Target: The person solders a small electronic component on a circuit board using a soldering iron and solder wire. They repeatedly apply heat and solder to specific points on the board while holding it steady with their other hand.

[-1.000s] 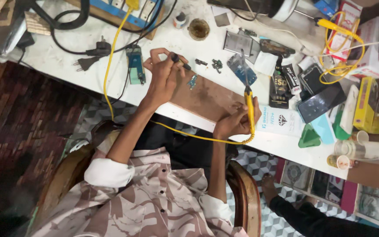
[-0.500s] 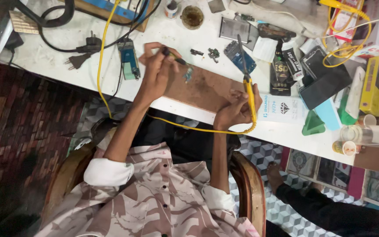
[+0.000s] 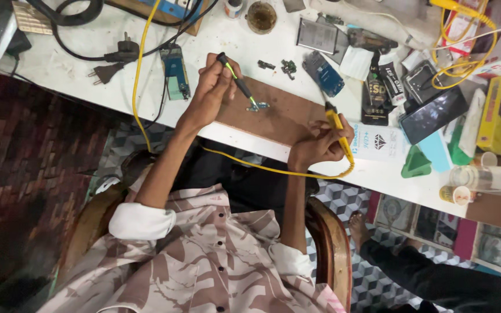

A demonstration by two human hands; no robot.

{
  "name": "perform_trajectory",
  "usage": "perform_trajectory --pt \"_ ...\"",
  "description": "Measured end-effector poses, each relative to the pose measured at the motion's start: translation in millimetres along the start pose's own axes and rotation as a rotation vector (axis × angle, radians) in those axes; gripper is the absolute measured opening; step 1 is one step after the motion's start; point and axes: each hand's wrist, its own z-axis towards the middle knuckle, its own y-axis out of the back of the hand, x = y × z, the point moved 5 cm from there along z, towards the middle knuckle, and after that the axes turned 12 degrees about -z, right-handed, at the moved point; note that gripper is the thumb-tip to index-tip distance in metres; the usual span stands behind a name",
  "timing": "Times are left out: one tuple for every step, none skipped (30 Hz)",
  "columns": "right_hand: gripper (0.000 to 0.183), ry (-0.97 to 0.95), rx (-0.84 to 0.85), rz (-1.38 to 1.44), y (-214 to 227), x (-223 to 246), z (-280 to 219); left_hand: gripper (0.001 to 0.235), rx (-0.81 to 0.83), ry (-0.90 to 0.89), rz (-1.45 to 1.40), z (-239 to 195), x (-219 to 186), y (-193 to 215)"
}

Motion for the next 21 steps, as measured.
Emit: perform_trajectory --pt "0.049 -0.069 -0.036 0.018 4.1 -5.3 2.4 0.040 0.031 -0.018 -0.034 0.9 1.5 -2.0" --pt "0.048 -0.141 -0.071 0.036 8.9 -10.7 3.9 0.037 0.058 -0.035 -0.066 0.6 3.0 -3.7" --pt "0.048 -0.213 -0.106 0.054 13.9 -15.5 5.1 0.034 0.086 -0.051 -0.098 -0.1 4.1 -5.7" --pt "0.050 -0.206 -0.104 0.068 15.0 -16.4 7.1 0.032 0.073 -0.062 -0.086 0.5 4.5 -4.6" --pt "0.052 -0.198 -0.102 0.082 17.1 -16.2 9.9 0.030 0.059 -0.074 -0.073 1.3 4.6 -4.2" --pt "0.055 -0.191 -0.100 0.097 19.0 -15.4 12.4 0.028 0.047 -0.085 -0.060 2.1 4.3 -4.1" --pt "0.054 -0.207 -0.130 0.076 21.9 -15.3 16.5 0.027 0.029 -0.083 -0.053 2.6 4.4 -4.2" --pt "0.054 -0.223 -0.163 0.056 25.0 -14.6 20.4 0.026 0.015 -0.082 -0.046 2.9 4.0 -4.0" --pt "0.053 -0.238 -0.195 0.036 26.9 -14.0 22.7 0.025 0.000 -0.080 -0.039 2.7 3.2 -3.6" --pt "0.051 -0.270 -0.183 0.053 26.8 -14.0 24.9 0.023 0.004 -0.087 -0.079 1.4 2.1 -4.7" --pt "0.049 -0.302 -0.171 0.070 26.5 -13.8 27.2 0.022 0.007 -0.094 -0.118 -0.1 0.8 -5.7" --pt "0.047 -0.331 -0.166 0.086 26.3 -13.7 28.7 0.021 0.017 -0.098 -0.161 0.4 0.1 -7.5" --pt "0.046 -0.346 -0.133 0.092 23.6 -13.7 28.8 0.020 0.017 -0.102 -0.117 -0.1 -1.1 -7.0" --pt "0.046 -0.354 -0.101 0.098 20.0 -14.4 30.2 0.019 0.021 -0.109 -0.076 2.3 -1.3 -7.0" --pt "0.046 -0.363 -0.070 0.105 15.8 -16.3 30.8 0.017 0.024 -0.117 -0.035 5.8 -0.5 -6.9" --pt "0.045 -0.359 -0.115 0.085 17.1 -18.5 28.7 0.017 0.039 -0.108 -0.020 4.4 2.3 -7.7" --pt "0.044 -0.355 -0.160 0.064 18.6 -21.5 26.0 0.017 0.054 -0.099 -0.005 3.3 6.3 -8.9" --pt "0.044 -0.358 -0.202 0.051 18.2 -26.0 20.6 0.018 0.065 -0.090 0.019 0.7 8.8 -6.3" --pt "0.046 -0.335 -0.208 -0.006 20.7 -27.6 17.1 0.018 0.060 -0.100 -0.012 -2.9 11.1 -5.1" --pt "0.048 -0.313 -0.218 -0.054 21.8 -29.8 12.9 0.018 0.060 -0.115 -0.037 -4.1 12.5 -3.0" --pt "0.050 -0.291 -0.229 -0.103 23.6 -31.6 9.5 0.018 0.061 -0.129 -0.061 -6.3 12.8 -0.5"
